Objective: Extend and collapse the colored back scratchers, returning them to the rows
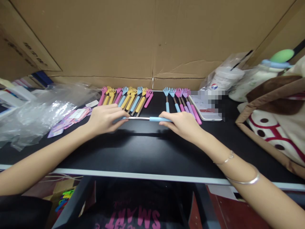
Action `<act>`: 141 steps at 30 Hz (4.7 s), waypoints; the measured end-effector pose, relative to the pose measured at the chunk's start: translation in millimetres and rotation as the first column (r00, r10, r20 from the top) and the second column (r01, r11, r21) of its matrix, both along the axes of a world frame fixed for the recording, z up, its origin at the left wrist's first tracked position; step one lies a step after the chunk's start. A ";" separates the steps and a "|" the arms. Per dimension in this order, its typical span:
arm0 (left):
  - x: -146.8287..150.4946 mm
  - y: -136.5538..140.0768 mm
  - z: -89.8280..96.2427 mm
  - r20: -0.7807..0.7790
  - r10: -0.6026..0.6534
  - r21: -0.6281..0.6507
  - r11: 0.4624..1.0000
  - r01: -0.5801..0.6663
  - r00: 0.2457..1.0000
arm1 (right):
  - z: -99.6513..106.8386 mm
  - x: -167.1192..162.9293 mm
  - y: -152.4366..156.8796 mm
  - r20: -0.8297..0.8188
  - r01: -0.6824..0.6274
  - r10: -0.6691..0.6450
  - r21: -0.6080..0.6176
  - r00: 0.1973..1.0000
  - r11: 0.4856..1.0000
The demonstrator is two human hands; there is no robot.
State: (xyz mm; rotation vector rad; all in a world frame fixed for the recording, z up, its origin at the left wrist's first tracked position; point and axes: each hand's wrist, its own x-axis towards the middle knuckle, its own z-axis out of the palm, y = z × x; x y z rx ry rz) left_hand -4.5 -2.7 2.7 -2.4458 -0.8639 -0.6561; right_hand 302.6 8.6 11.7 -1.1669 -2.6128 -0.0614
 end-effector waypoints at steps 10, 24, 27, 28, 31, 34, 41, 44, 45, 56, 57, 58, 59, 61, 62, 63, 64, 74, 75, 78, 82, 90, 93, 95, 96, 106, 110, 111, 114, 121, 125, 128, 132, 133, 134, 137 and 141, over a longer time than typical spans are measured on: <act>-7.7 -3.5 11.3 -0.033 -0.003 0.157 0.987 0.008 0.999 | 8.2 -9.1 -6.4 -0.215 -0.192 0.097 -0.481 0.972 0.855; -7.9 4.5 -0.2 -0.084 -0.091 -0.083 0.993 0.084 0.992 | 9.9 -3.5 -5.9 -0.121 -0.140 0.097 -0.423 0.988 0.895; -8.9 6.2 -1.8 -0.017 -0.100 -0.227 0.969 0.094 0.995 | 4.7 -3.0 -7.2 -0.041 -0.094 0.089 -0.144 0.995 0.985; -8.7 6.5 -1.6 0.015 -0.107 -0.295 0.949 0.107 0.994 | 3.6 -2.4 -7.6 -0.010 -0.089 0.089 -0.043 0.996 0.995; -6.5 6.0 1.4 0.107 -0.108 -0.537 0.830 0.149 0.988 | 3.1 0.0 -9.5 0.066 -0.090 0.079 0.194 0.995 0.977; -3.3 4.1 5.5 0.135 -0.098 -0.678 0.717 0.164 0.986 | 5.8 1.3 -11.7 0.089 -0.083 0.061 0.279 0.994 0.957; 0.5 2.4 -2.0 0.071 0.007 -0.495 0.868 0.029 0.997 | 9.5 -0.6 -13.2 0.068 -0.002 -0.024 0.355 0.997 0.935; 0.7 2.6 -6.7 0.070 0.007 -0.280 0.960 0.013 0.998 | 6.4 -1.0 -9.4 0.047 0.015 -0.030 0.285 0.998 0.958; 0.7 2.6 -7.3 0.065 -0.004 -0.208 0.978 0.017 0.998 | 5.2 -1.0 -7.7 0.040 0.018 -0.029 0.237 0.999 0.971; -1.8 0.9 1.0 -0.086 -0.008 0.187 0.982 0.024 0.996 | 5.3 -4.0 -1.0 -0.126 -0.133 0.081 -0.479 0.989 0.868; -1.9 1.5 1.5 -0.082 -0.011 0.188 0.982 0.027 0.997 | 5.3 -4.6 -1.5 -0.127 -0.126 0.073 -0.483 0.989 0.867; -1.9 2.3 2.0 -0.076 -0.017 0.189 0.981 0.031 0.997 | 5.4 -5.2 -2.1 -0.123 -0.111 0.058 -0.481 0.991 0.870; -2.0 3.2 2.5 -0.072 -0.022 0.189 0.981 0.036 0.997 | 5.5 -5.9 -2.8 -0.119 -0.092 0.039 -0.475 0.992 0.875; -2.4 5.2 3.5 -0.068 -0.030 0.184 0.982 0.042 0.997 | 6.4 -6.9 -4.2 -0.103 -0.052 0.003 -0.467 0.995 0.883; -2.8 6.2 3.8 -0.068 -0.029 0.176 0.984 0.041 0.997 | 7.0 -7.0 -4.7 -0.093 -0.030 -0.015 -0.462 0.996 0.886; -3.4 7.0 4.0 -0.070 -0.024 0.159 0.987 0.035 0.997 | 7.8 -6.8 -5.0 -0.080 -0.005 -0.036 -0.456 0.996 0.890; -4.0 7.8 4.0 -0.073 -0.013 0.135 0.991 0.023 0.997 | 8.7 -6.2 -5.0 -0.069 0.022 -0.059 -0.449 0.996 0.893; -4.5 4.0 0.7 -0.127 0.218 -0.221 0.945 -0.241 0.968 | 24.5 13.3 -0.5 0.024 0.136 -0.139 -0.424 0.990 0.895; -3.8 2.8 1.3 -0.143 0.241 -0.253 0.929 -0.271 0.960 | 26.7 14.7 -0.7 0.033 0.164 -0.166 -0.416 0.986 0.895; -2.7 1.0 3.7 -0.186 0.273 -0.351 0.879 -0.324 0.944 | 29.2 16.6 -0.9 0.021 0.189 -0.197 -0.407 0.980 0.894; -4.8 3.0 4.0 -0.156 0.277 -0.405 0.857 -0.317 0.948 | 20.1 15.2 2.4 -0.030 0.126 -0.146 -0.356 0.989 0.926; -12.7 6.9 2.5 0.007 0.275 -0.361 0.897 -0.254 0.962 | 7.6 10.8 7.7 -0.108 0.102 -0.094 0.071 0.990 0.992; -13.2 7.4 1.0 0.034 0.241 -0.326 0.920 -0.217 0.970 | 6.0 10.9 7.4 -0.102 0.064 -0.045 0.193 0.994 0.979; -13.1 8.0 -1.4 0.048 0.216 -0.316 0.929 -0.190 0.975 | 4.1 11.4 8.1 -0.090 0.047 -0.026 0.234 0.996 0.971; -13.0 8.3 -2.8 0.054 0.201 -0.314 0.933 -0.174 0.978 | 3.0 11.6 8.7 -0.086 0.042 -0.021 0.247 0.996 0.968; -15.1 8.2 -5.9 0.101 0.101 -0.062 0.994 -0.095 0.990 | 4.3 10.8 8.4 -0.085 0.067 -0.064 0.029 0.994 0.997; -16.0 6.6 -1.7 0.085 0.080 0.082 0.993 -0.087 0.993 | 8.5 8.2 8.6 -0.157 0.011 -0.046 -0.218 0.987 0.976; -16.1 6.2 -0.5 0.065 0.078 0.094 0.992 -0.084 0.995 | 8.8 7.4 9.0 -0.176 -0.021 -0.030 -0.285 0.984 0.958; -16.7 5.3 2.7 -0.004 0.108 0.077 0.991 -0.107 0.994 | 6.5 4.8 10.6 -0.213 -0.090 -0.015 -0.474 0.977 0.876; -15.8 2.8 6.1 -0.056 0.135 0.087 0.988 -0.130 0.989 | -2.7 1.1 10.6 -0.252 -0.113 -0.105 -0.720 0.962 0.685; -12.7 1.7 4.1 -0.036 0.121 0.072 0.990 -0.118 0.992 | -2.1 1.0 11.1 -0.240 -0.096 -0.113 -0.713 0.964 0.695; -10.9 2.2 1.5 0.013 0.108 0.062 0.992 -0.109 0.994 | -1.4 0.4 11.4 -0.254 -0.092 -0.105 -0.657 0.961 0.748; -9.3 3.5 -0.9 0.071 0.122 -0.026 0.992 -0.121 0.990 | 1.0 -0.9 9.1 -0.266 -0.074 -0.090 -0.552 0.960 0.831; -8.9 3.7 -1.2 0.077 0.135 -0.068 0.989 -0.130 0.988 | 1.8 -1.0 8.3 -0.269 -0.072 -0.083 -0.518 0.959 0.853; -8.5 3.9 -1.3 0.080 0.149 -0.116 0.983 -0.139 0.986 | 2.6 -1.1 7.6 -0.275 -0.069 -0.075 -0.480 0.958 0.875; -7.6 4.9 -1.0 0.108 0.179 -0.273 0.951 -0.144 0.978 | 3.7 -0.2 6.3 -0.281 -0.041 -0.067 -0.360 0.957 0.932; -6.4 7.2 1.0 0.124 0.232 -0.550 0.826 -0.128 0.965 | 2.4 1.5 6.1 -0.212 0.040 -0.085 -0.208 0.973 0.977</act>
